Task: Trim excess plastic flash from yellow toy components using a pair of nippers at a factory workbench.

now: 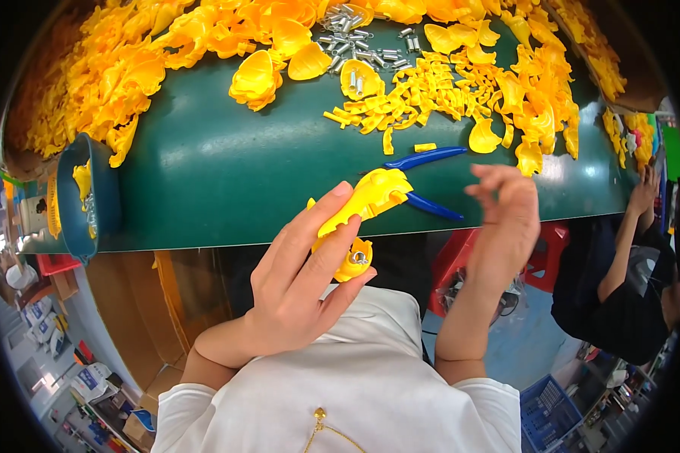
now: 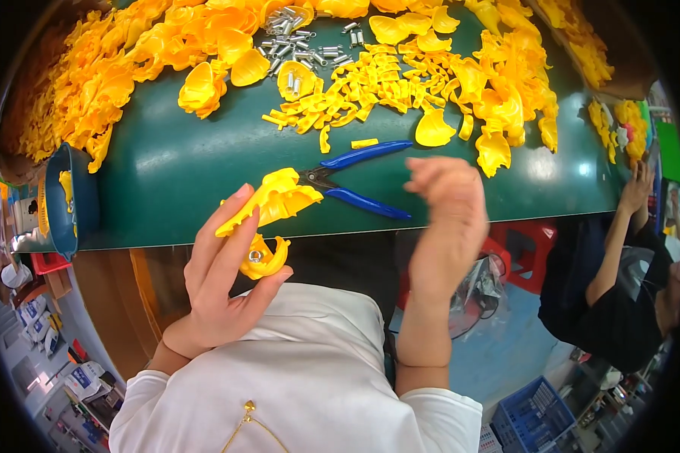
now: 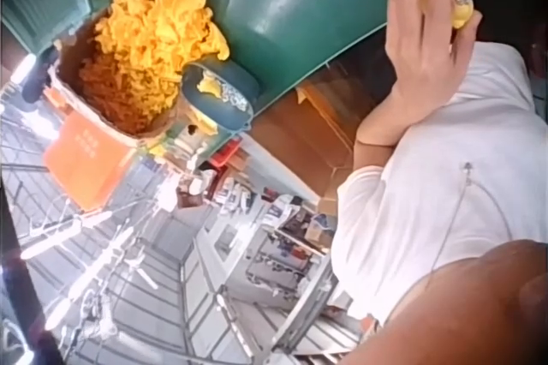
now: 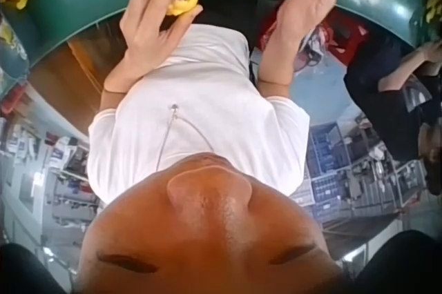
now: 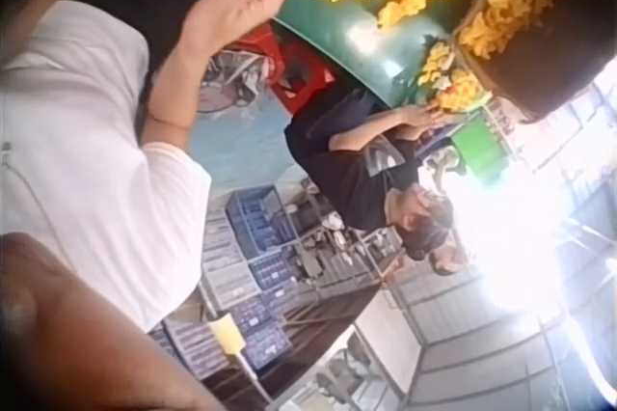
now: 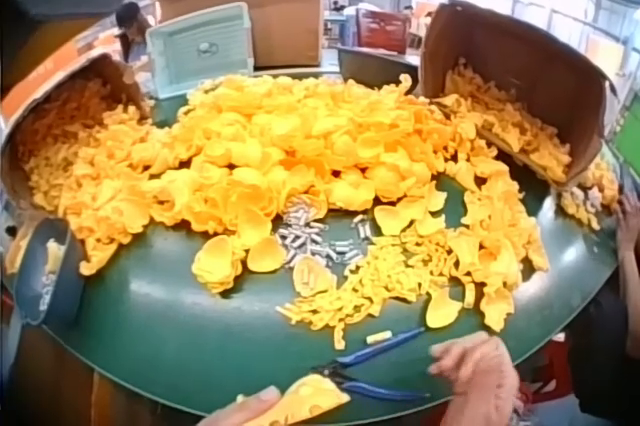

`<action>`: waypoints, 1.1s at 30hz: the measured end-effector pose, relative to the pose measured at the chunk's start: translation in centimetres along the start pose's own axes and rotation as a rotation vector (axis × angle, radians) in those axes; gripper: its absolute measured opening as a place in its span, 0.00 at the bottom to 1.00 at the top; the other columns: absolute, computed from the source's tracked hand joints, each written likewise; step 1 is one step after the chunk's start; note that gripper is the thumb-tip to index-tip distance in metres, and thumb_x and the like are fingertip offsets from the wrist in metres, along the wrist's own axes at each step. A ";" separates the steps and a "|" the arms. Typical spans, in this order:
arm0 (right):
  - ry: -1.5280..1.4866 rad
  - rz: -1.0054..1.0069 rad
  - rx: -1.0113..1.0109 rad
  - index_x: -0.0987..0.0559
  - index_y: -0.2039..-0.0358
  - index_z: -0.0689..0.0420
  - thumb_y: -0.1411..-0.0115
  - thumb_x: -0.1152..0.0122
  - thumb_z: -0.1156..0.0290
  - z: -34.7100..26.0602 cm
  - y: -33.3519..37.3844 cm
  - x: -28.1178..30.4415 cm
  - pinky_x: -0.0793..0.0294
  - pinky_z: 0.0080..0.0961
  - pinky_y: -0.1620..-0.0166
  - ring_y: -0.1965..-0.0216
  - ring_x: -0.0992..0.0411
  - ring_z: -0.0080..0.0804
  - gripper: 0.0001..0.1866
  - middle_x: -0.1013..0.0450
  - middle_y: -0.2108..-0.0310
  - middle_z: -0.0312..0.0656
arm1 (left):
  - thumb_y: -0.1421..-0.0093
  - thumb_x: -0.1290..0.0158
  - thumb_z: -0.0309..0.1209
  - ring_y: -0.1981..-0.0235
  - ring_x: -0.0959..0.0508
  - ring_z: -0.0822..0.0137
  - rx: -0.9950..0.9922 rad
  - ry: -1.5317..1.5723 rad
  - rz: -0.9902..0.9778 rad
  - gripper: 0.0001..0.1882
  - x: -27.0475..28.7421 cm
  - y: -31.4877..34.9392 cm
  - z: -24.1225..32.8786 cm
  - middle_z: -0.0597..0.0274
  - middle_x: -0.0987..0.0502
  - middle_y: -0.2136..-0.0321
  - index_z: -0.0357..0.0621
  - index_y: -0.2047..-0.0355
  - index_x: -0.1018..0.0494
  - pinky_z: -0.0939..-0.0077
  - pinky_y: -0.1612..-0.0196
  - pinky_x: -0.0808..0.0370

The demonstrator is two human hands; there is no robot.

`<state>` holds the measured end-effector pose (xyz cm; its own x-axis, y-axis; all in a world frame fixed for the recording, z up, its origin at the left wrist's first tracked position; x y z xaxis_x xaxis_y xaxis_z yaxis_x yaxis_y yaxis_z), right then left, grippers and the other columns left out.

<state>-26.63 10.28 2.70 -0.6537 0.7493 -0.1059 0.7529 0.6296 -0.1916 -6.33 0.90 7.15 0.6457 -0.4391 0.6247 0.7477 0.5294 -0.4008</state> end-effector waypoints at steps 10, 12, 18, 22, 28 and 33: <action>0.118 -0.608 -0.232 0.27 0.50 0.69 0.34 0.54 0.63 -0.2 0.1 0.9 0.31 0.27 0.52 0.57 0.27 0.36 0.21 0.26 0.62 0.50 | 0.48 0.41 0.24 0.51 0.26 0.62 0.529 1.124 -0.152 0.32 -1.1 0.5 -3.0 0.55 0.37 0.44 0.34 0.42 0.38 0.74 0.50 0.29; -0.073 -0.529 -0.169 0.30 0.48 0.71 0.34 0.57 0.50 -0.8 -0.2 -4.0 0.32 0.31 0.49 0.50 0.29 0.40 0.32 0.29 0.54 0.56 | 0.47 0.42 0.27 0.51 0.26 0.61 0.573 1.349 -0.191 0.32 -2.0 0.4 -3.2 0.57 0.37 0.46 0.34 0.42 0.38 0.72 0.50 0.29; -0.569 -0.785 -0.467 0.49 0.37 0.67 0.48 0.33 0.54 0.6 2.6 -10.5 0.42 0.37 0.38 0.36 0.45 0.45 0.49 0.48 0.37 0.57 | 0.45 0.43 0.29 0.51 0.26 0.59 0.543 1.319 -0.129 0.31 -1.7 0.3 -4.6 0.56 0.39 0.43 0.34 0.42 0.37 0.70 0.50 0.29; -0.425 -0.572 -0.284 0.44 0.39 0.66 0.51 0.30 0.68 0.4 1.9 -9.2 0.39 0.35 0.40 0.38 0.42 0.40 0.44 0.44 0.38 0.52 | 0.45 0.44 0.29 0.52 0.25 0.55 0.511 1.312 -0.037 0.31 -0.9 0.3 -5.5 0.55 0.44 0.40 0.37 0.41 0.38 0.66 0.50 0.28; 0.794 -0.621 0.382 0.20 0.62 0.57 0.56 0.40 0.85 -1.5 2.7 -10.6 0.27 0.32 0.58 0.57 0.30 0.45 0.18 0.27 0.57 0.42 | 0.52 0.35 0.34 0.52 0.24 0.53 0.579 1.152 0.218 0.44 1.4 1.6 -8.1 0.52 0.35 0.44 0.33 0.39 0.45 0.71 0.52 0.25; 0.990 -0.713 0.541 0.21 0.59 0.57 0.56 0.38 0.82 -1.5 4.4 -13.7 0.28 0.33 0.56 0.56 0.31 0.44 0.19 0.29 0.53 0.42 | 0.56 0.35 0.29 0.51 0.25 0.54 0.678 1.138 0.329 0.44 3.3 4.0 -10.5 0.54 0.34 0.45 0.33 0.40 0.44 0.70 0.51 0.25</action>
Point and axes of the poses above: each hand's wrist, its own y-axis away from the middle knuckle, its own x-axis out of the back of the hand, z = x × y, the point moved 7 cm from there along -y, towards the middle knuckle
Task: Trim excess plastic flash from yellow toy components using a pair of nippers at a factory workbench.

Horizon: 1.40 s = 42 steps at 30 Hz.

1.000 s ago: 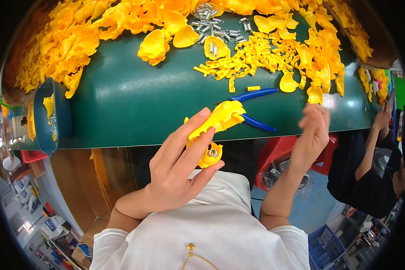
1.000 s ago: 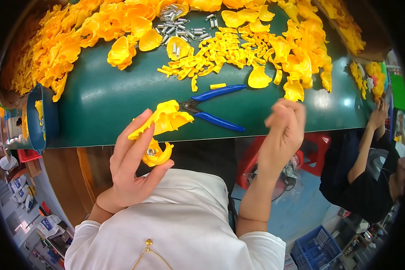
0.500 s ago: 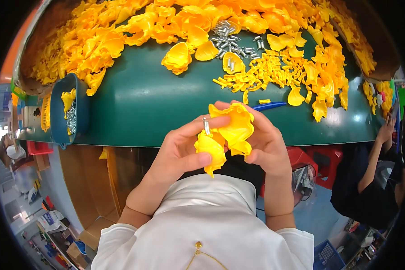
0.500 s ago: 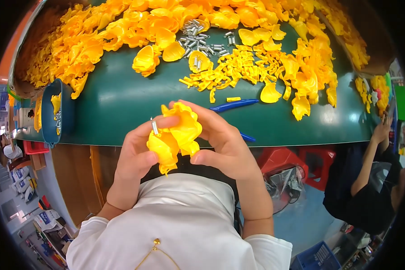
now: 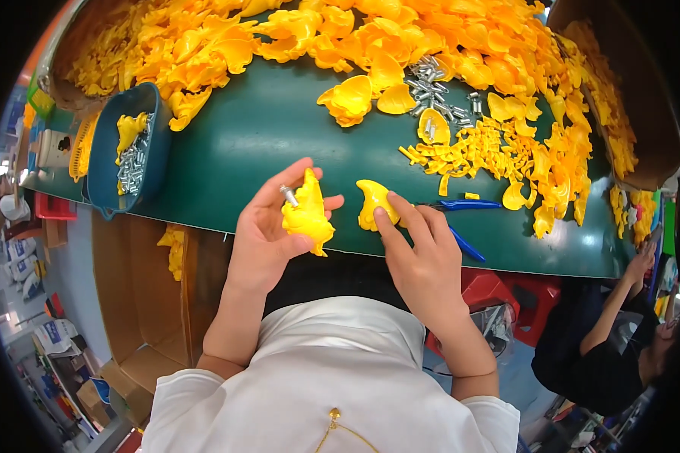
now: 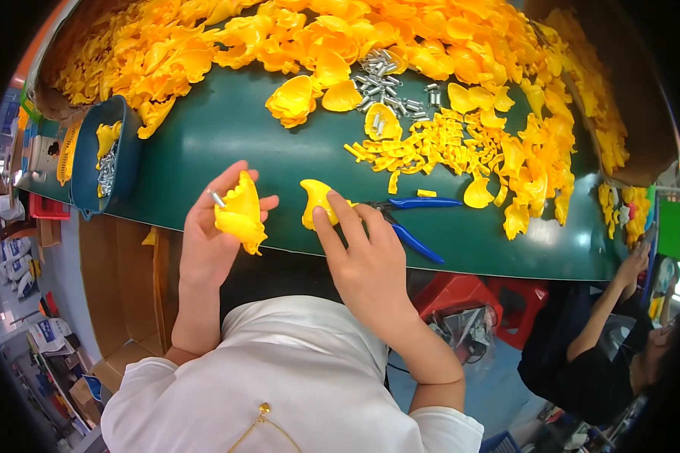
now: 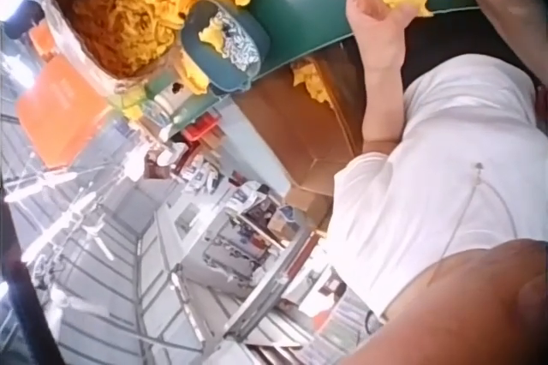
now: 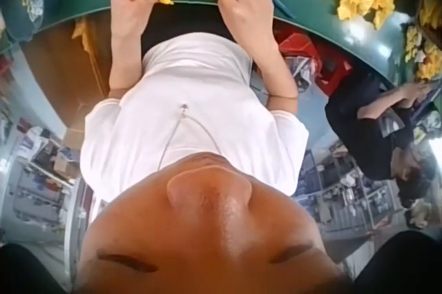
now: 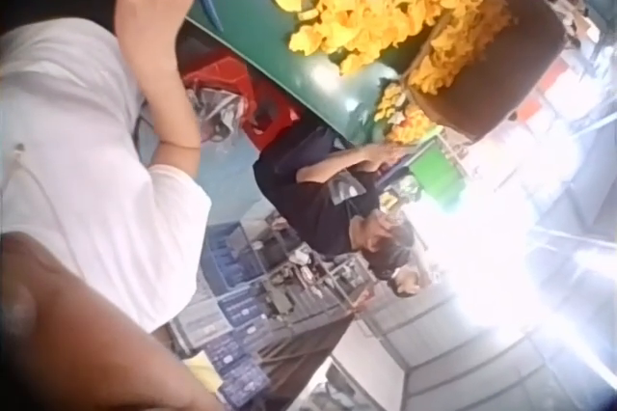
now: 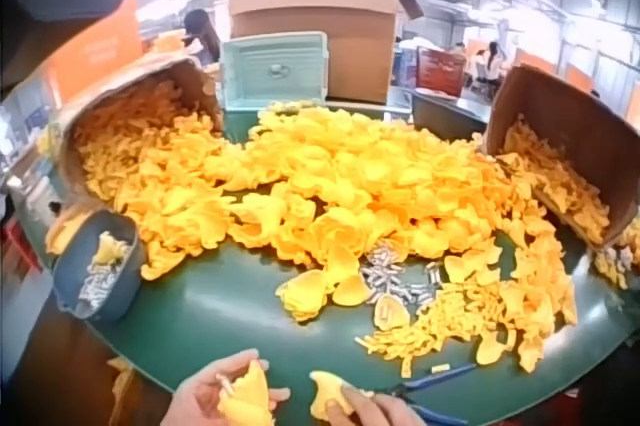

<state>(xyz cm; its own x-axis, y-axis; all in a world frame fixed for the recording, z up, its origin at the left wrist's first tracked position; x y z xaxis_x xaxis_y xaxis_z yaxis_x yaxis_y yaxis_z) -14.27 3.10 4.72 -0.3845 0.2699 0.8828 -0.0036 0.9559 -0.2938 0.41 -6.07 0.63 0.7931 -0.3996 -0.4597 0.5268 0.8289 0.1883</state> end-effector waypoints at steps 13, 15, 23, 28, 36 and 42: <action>-0.978 -0.039 -0.230 0.28 0.48 0.66 0.51 0.38 0.78 0.1 -1.7 -0.1 0.37 0.29 0.43 0.46 0.33 0.38 0.26 0.33 0.48 0.51 | 0.59 0.35 0.15 0.44 0.35 0.64 -0.158 -0.053 -0.249 0.45 -1.7 1.4 -0.2 0.61 0.41 0.45 0.40 0.39 0.41 0.70 0.43 0.32; -1.032 -0.065 -0.198 0.28 0.48 0.67 0.50 0.37 0.76 -0.5 -1.2 -0.6 0.37 0.29 0.43 0.45 0.35 0.38 0.27 0.33 0.47 0.52 | 0.57 0.35 0.16 0.43 0.37 0.64 -0.198 -0.072 -0.287 0.44 -2.4 1.4 0.1 0.61 0.43 0.45 0.42 0.39 0.42 0.68 0.42 0.33; -1.100 0.008 -0.233 0.29 0.47 0.67 0.49 0.35 0.73 -0.4 -0.5 -1.2 0.36 0.30 0.44 0.45 0.35 0.39 0.27 0.33 0.47 0.53 | 0.57 0.35 0.17 0.43 0.37 0.64 -0.190 -0.131 -0.307 0.44 -2.8 1.4 -0.2 0.62 0.42 0.45 0.42 0.39 0.42 0.66 0.41 0.34; -1.101 0.008 -0.261 0.29 0.47 0.67 0.48 0.35 0.73 -0.1 -0.3 -1.1 0.34 0.30 0.44 0.45 0.35 0.39 0.27 0.34 0.47 0.53 | 0.57 0.35 0.17 0.43 0.37 0.64 -0.196 -0.146 -0.318 0.44 -3.2 1.4 -0.2 0.62 0.43 0.45 0.42 0.39 0.42 0.66 0.40 0.34; -1.243 -0.017 -0.325 0.29 0.47 0.67 0.47 0.38 0.78 0.1 0.0 -1.7 0.33 0.30 0.45 0.45 0.34 0.38 0.25 0.36 0.46 0.53 | 0.53 0.38 0.17 0.38 0.40 0.62 -0.185 -0.159 -0.314 0.42 -3.4 1.6 -0.5 0.55 0.45 0.38 0.42 0.38 0.43 0.67 0.42 0.32; -1.188 -0.062 -0.267 0.29 0.47 0.67 0.47 0.38 0.80 0.4 0.0 -1.8 0.32 0.28 0.46 0.46 0.34 0.37 0.25 0.35 0.46 0.52 | 0.50 0.40 0.19 0.38 0.40 0.62 -0.133 -0.166 -0.353 0.40 -3.2 1.6 -0.8 0.51 0.48 0.35 0.41 0.37 0.45 0.69 0.43 0.32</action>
Point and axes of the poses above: each hand's wrist, its own y-axis away from the middle knuckle, its own x-axis out of the back of the hand, z = x × y, the point moved 7 cm from there along -y, towards the middle knuckle
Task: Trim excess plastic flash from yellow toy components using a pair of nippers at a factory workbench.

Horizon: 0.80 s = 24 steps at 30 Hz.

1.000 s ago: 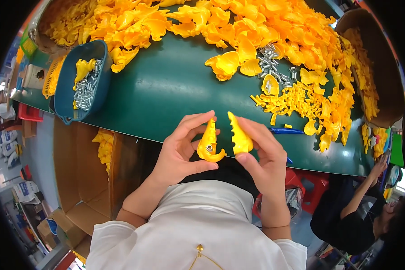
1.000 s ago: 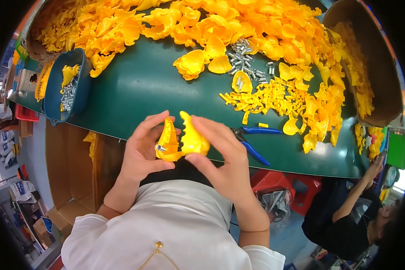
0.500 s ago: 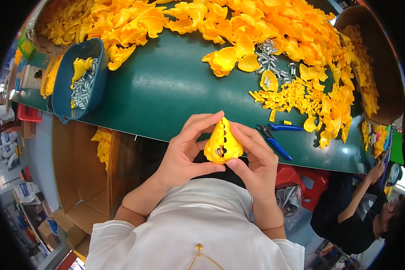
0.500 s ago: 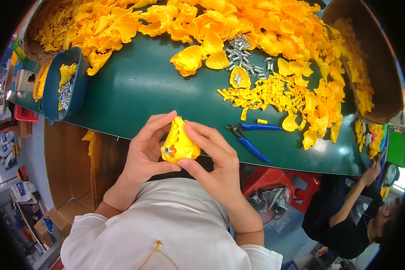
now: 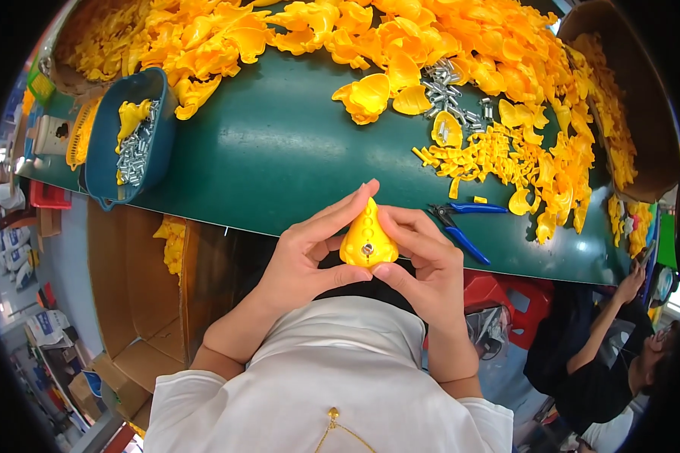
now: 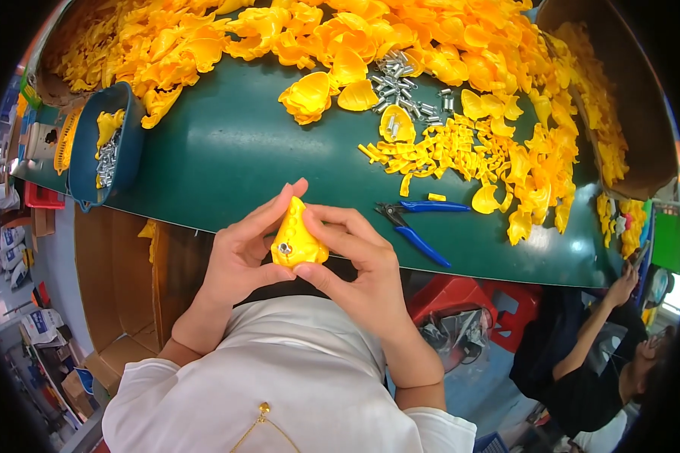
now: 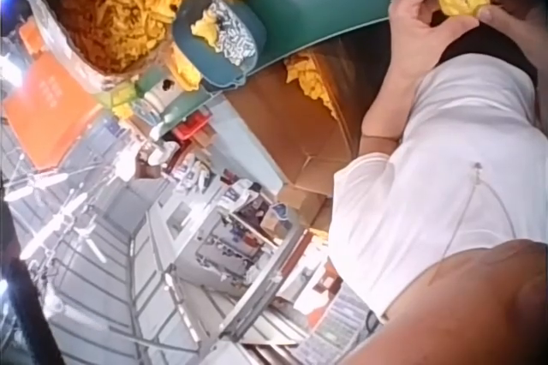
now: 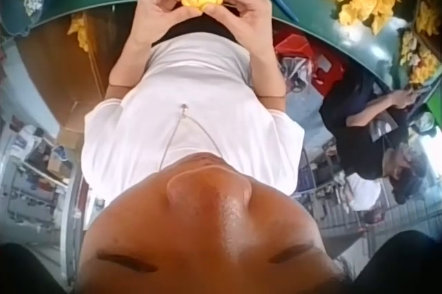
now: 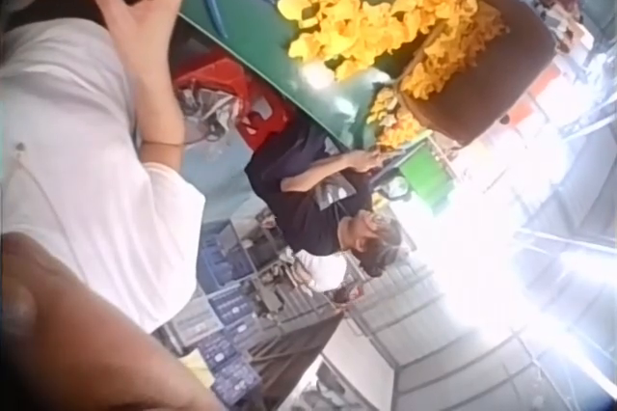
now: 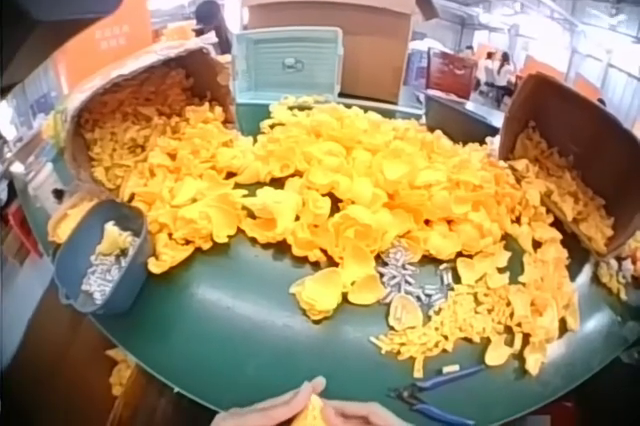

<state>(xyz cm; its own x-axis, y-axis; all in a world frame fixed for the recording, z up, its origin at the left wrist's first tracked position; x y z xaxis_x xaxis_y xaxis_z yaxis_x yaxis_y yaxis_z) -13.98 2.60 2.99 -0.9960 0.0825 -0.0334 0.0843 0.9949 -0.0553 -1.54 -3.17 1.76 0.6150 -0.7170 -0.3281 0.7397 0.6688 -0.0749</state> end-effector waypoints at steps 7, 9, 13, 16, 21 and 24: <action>0.291 -0.050 -0.007 0.40 0.38 0.61 0.51 0.34 0.76 -1.2 -0.7 -0.6 0.31 0.24 0.50 0.50 0.37 0.30 0.39 0.45 0.44 0.45 | 0.44 0.43 0.23 0.48 0.30 0.67 0.081 0.408 0.204 0.34 -0.2 -0.9 -1.6 0.54 0.37 0.44 0.39 0.39 0.44 0.72 0.47 0.29; 0.369 0.024 0.034 0.50 0.34 0.58 0.54 0.31 0.76 -0.7 -0.1 -0.1 0.30 0.23 0.51 0.49 0.40 0.29 0.49 0.51 0.45 0.43 | 0.42 0.44 0.26 0.48 0.30 0.67 0.177 0.485 0.207 0.31 -0.6 -1.0 -1.9 0.54 0.38 0.44 0.38 0.40 0.43 0.72 0.47 0.29; 0.420 0.243 0.194 0.29 0.47 0.63 0.56 0.30 0.80 -1.2 0.9 0.7 0.27 0.25 0.52 0.54 0.30 0.34 0.33 0.34 0.54 0.45 | 0.41 0.45 0.38 0.44 0.33 0.65 0.180 0.435 0.202 0.28 -0.8 -1.3 -2.4 0.56 0.38 0.45 0.39 0.44 0.40 0.70 0.46 0.31; 0.560 0.262 0.293 0.26 0.50 0.64 0.57 0.30 0.80 -2.1 0.9 0.5 0.27 0.23 0.55 0.56 0.29 0.34 0.30 0.30 0.58 0.46 | 0.41 0.44 0.38 0.45 0.34 0.66 0.112 0.294 0.168 0.29 -1.1 -1.3 -2.1 0.57 0.37 0.46 0.40 0.44 0.42 0.71 0.45 0.33; 0.560 0.317 0.319 0.24 0.54 0.64 0.61 0.32 0.81 -1.7 1.3 0.0 0.26 0.22 0.61 0.63 0.27 0.35 0.28 0.28 0.61 0.46 | 0.40 0.45 0.31 0.49 0.34 0.71 0.127 0.313 0.194 0.27 -1.8 -0.9 -2.9 0.58 0.37 0.49 0.43 0.46 0.46 0.75 0.46 0.34; 0.558 0.326 0.363 0.23 0.54 0.63 0.61 0.32 0.81 -1.9 1.6 0.1 0.26 0.22 0.61 0.62 0.26 0.35 0.28 0.28 0.62 0.46 | 0.40 0.46 0.30 0.51 0.34 0.71 0.058 0.286 0.256 0.26 -2.0 -0.9 -2.6 0.58 0.37 0.51 0.43 0.47 0.46 0.76 0.47 0.33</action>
Point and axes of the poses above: each hand's wrist, its own y-axis away from the middle knuckle, its own x-axis out of the back of the hand, z = x × y, the point moved 7 cm from there along -y, towards the middle knuckle
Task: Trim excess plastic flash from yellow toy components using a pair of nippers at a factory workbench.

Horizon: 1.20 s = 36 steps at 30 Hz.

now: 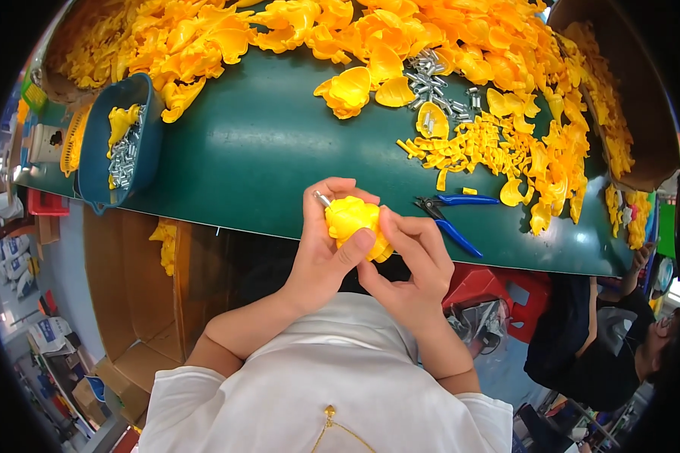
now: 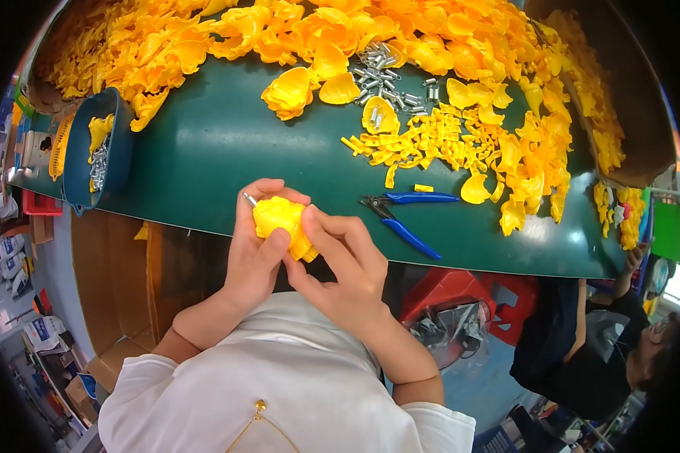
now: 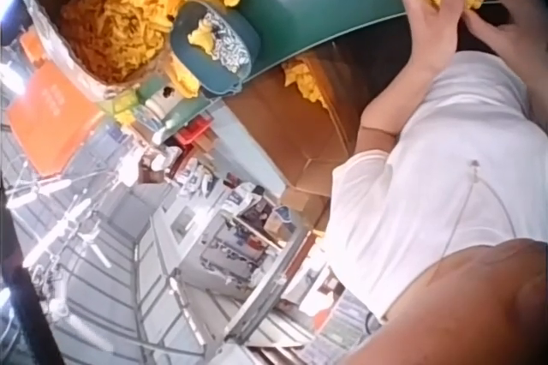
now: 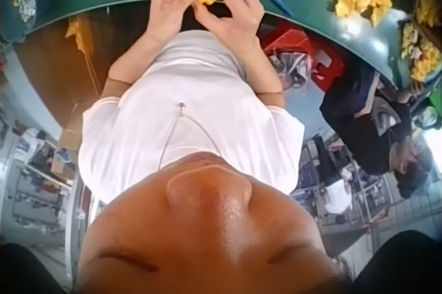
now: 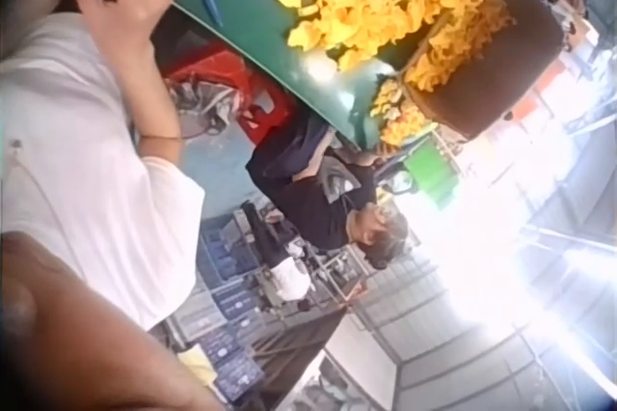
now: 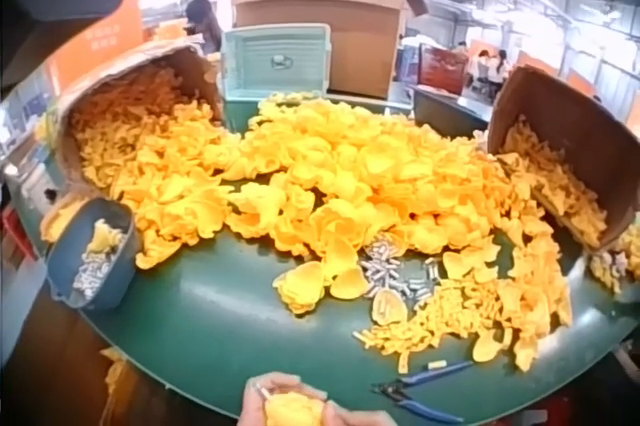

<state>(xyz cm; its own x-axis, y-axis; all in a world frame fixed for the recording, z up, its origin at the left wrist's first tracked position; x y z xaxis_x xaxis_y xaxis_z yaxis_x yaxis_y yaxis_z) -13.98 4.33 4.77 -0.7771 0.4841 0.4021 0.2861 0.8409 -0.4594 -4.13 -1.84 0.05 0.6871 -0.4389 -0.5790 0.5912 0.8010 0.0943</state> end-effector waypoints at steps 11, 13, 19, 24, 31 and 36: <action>-0.410 -0.026 -0.238 0.27 0.53 0.67 0.52 0.34 0.82 1.8 -0.8 1.5 0.29 0.26 0.50 0.51 0.31 0.35 0.23 0.32 0.53 0.49 | 0.50 0.36 0.31 0.46 0.31 0.65 -0.082 -0.190 -0.124 0.28 0.1 -1.4 1.9 0.53 0.30 0.49 0.37 0.51 0.34 0.69 0.44 0.33; -0.398 -0.025 -0.214 0.27 0.53 0.67 0.51 0.35 0.82 2.2 -0.3 1.5 0.29 0.26 0.50 0.51 0.31 0.34 0.23 0.32 0.54 0.48 | 0.55 0.31 0.39 0.50 0.27 0.64 -0.057 -0.156 -0.035 0.34 0.3 -1.3 1.6 0.52 0.27 0.52 0.37 0.52 0.33 0.69 0.47 0.29; -0.535 -0.017 -0.316 0.27 0.53 0.66 0.51 0.35 0.82 2.9 -0.6 0.7 0.30 0.25 0.49 0.53 0.31 0.33 0.23 0.33 0.55 0.46 | 0.56 0.31 0.39 0.52 0.26 0.64 -0.034 -0.144 0.038 0.34 1.0 -1.4 1.1 0.53 0.27 0.54 0.37 0.52 0.33 0.70 0.48 0.27; -0.322 -0.037 -0.212 0.26 0.54 0.63 0.52 0.33 0.82 2.3 -1.3 0.8 0.27 0.24 0.51 0.55 0.29 0.32 0.22 0.32 0.55 0.45 | 0.56 0.31 0.39 0.49 0.28 0.63 -0.041 -0.173 -0.045 0.35 1.5 -1.2 1.3 0.55 0.29 0.52 0.38 0.51 0.34 0.68 0.46 0.29; -0.789 -0.025 -0.305 0.32 0.48 0.61 0.53 0.31 0.79 3.1 -0.1 -2.2 0.32 0.30 0.44 0.47 0.34 0.34 0.30 0.37 0.49 0.44 | 0.53 0.37 0.19 0.48 0.30 0.64 -0.174 -0.007 -0.024 0.30 3.0 -0.7 1.3 0.56 0.31 0.49 0.40 0.49 0.32 0.70 0.45 0.32; -0.564 -0.166 -0.211 0.31 0.49 0.62 0.52 0.30 0.72 2.0 -1.7 -2.7 0.35 0.29 0.45 0.47 0.34 0.37 0.29 0.35 0.49 0.48 | 0.54 0.36 0.19 0.54 0.26 0.66 -0.295 -0.426 -0.100 0.26 2.3 0.1 4.0 0.57 0.27 0.56 0.39 0.52 0.26 0.75 0.50 0.29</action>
<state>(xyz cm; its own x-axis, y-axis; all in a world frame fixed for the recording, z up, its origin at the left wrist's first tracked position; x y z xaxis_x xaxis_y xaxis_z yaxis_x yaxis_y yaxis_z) -13.48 1.12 2.84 -0.9807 0.1886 -0.0515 0.1955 0.9515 -0.2374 -0.83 -4.40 1.99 0.7805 -0.5965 -0.1870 0.5609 0.8004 -0.2118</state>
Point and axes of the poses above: each hand's wrist, its own y-axis away from the middle knuckle, its own x-axis out of the back of the hand, z = x × y, the point moved 7 cm from there along -y, towards the middle knuckle
